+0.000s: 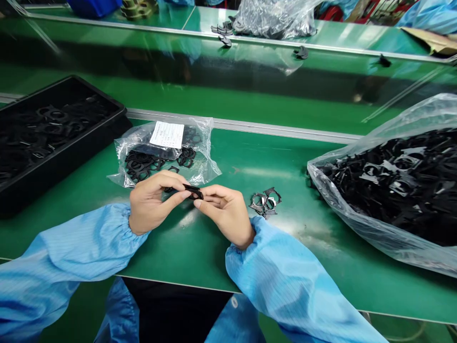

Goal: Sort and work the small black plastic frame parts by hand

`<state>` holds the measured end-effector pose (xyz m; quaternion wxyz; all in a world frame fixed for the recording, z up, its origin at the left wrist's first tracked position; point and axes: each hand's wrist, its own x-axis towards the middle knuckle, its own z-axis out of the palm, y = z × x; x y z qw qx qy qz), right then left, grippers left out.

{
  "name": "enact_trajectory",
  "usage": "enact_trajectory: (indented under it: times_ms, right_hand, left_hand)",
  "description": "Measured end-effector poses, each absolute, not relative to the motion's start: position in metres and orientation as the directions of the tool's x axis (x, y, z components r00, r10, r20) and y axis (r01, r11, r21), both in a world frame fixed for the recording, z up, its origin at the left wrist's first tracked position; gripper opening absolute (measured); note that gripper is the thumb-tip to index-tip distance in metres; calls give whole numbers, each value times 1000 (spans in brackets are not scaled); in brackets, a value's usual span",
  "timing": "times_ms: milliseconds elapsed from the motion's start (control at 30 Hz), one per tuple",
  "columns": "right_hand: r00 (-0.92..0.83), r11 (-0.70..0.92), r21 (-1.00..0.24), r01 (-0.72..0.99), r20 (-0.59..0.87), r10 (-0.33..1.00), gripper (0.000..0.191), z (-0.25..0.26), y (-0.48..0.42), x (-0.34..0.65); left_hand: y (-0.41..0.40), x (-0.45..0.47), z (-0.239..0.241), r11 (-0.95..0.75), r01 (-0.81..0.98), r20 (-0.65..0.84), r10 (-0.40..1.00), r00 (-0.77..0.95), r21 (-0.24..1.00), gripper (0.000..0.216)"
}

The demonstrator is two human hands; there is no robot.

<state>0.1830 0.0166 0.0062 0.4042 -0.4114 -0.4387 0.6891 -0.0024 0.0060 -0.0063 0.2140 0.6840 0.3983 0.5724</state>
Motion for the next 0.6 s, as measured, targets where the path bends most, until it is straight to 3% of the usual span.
enact_trajectory:
  times_ms: [167, 367, 600]
  right_hand:
    - [-327, -227, -961, -156, -167, 930, 39, 9, 16, 184]
    - [-262, -2, -998, -61, 14, 965, 29, 9, 17, 187]
    - [-310, 326, -927, 186, 259, 915, 15, 15, 15, 190]
  left_hand:
    - [8, 0, -6, -446, 186, 461, 886, -49, 876, 16]
    - [12, 1, -6, -250, 19, 250, 967, -38, 968, 27]
    - [8, -1, -9, -367, 148, 356, 929, 96, 918, 22]
